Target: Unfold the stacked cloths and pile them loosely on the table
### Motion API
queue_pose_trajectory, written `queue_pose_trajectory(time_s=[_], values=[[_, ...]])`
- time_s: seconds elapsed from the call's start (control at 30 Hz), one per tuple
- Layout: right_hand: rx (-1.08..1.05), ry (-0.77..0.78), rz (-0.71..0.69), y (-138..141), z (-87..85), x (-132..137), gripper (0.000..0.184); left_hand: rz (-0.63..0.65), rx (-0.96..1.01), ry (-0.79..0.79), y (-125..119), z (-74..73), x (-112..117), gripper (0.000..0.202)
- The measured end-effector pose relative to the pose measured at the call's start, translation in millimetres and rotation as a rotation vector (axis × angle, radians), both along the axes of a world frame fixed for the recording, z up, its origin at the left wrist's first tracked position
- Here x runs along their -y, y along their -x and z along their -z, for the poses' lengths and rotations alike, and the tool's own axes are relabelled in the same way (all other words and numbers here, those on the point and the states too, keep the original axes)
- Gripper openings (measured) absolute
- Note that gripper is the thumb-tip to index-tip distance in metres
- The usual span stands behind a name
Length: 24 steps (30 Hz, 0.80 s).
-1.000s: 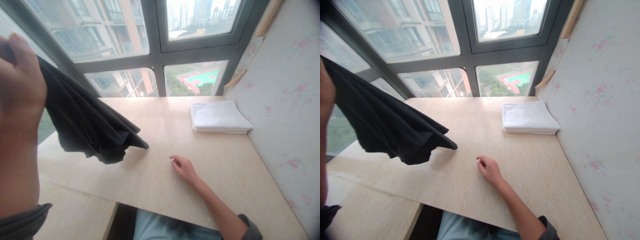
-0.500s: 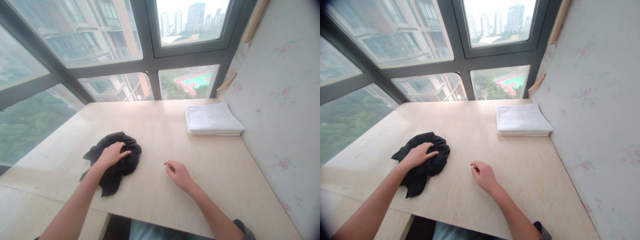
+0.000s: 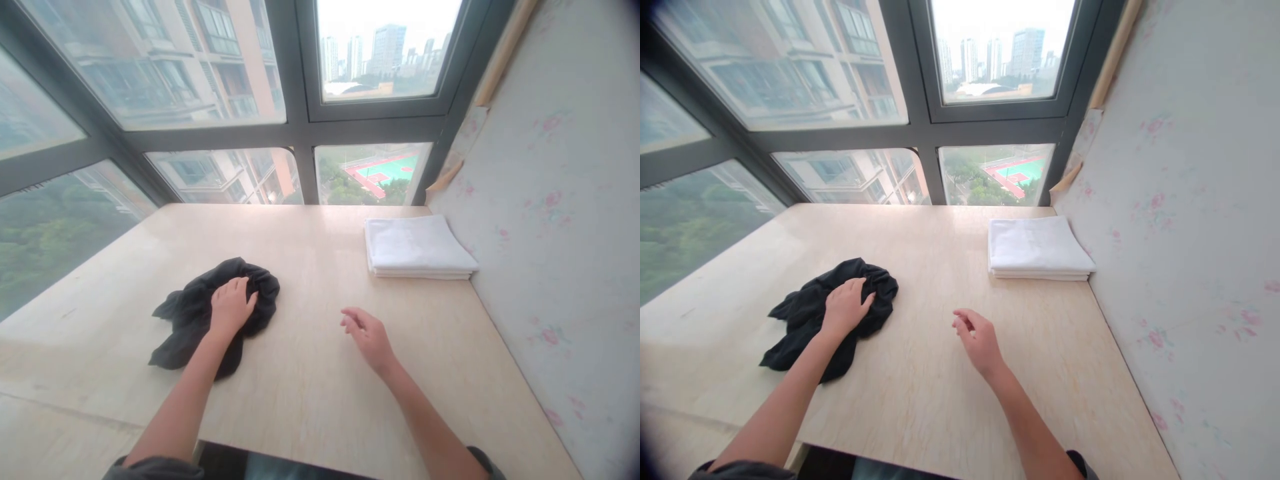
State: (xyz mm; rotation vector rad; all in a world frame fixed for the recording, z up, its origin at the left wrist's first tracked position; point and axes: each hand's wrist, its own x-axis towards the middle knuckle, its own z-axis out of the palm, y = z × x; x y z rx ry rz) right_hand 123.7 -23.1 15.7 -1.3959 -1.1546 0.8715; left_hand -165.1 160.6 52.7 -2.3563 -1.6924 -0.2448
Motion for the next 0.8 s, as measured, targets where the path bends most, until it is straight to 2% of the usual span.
queue_pose_trajectory(time_s=[0.1, 0.17, 0.27, 0.37, 0.47, 0.6, 0.8], values=[[0.162, -0.075, 0.225, -54.7, 1.6, -3.2, 0.031, 0.042, 0.073, -0.05, -27.1, -14.1, 8.1, 0.041], [0.305, -0.122, 0.383, -100.5, 1.5, -8.9, 0.03, 0.14, 0.155, 0.022, -52.9, -17.3, 26.4, 0.034], [0.556, -0.204, 0.546, -167.1, -3.9, -29.9, 0.031, 0.279, 0.203, 0.242, -97.2, -3.7, 61.7, 0.032], [0.848, -0.141, 0.491, -215.5, -13.3, -63.5, 0.034, 0.303, 0.204, 0.304, -132.5, 22.1, 86.6, 0.035], [0.987, -0.043, 0.343, -242.8, -19.7, -94.8, 0.046, 0.301, 0.215, 0.304, -146.0, 38.9, 94.1, 0.032], [1.088, 0.097, 0.192, -257.1, -18.0, -113.6, 0.054, 0.314, 0.238, 0.318, -142.7, 41.1, 92.2, 0.034], [1.249, 0.288, 0.111, -254.3, -15.5, -112.0, 0.039, 0.286, 0.284, 0.348, -143.0, 42.2, 89.8, 0.034]])
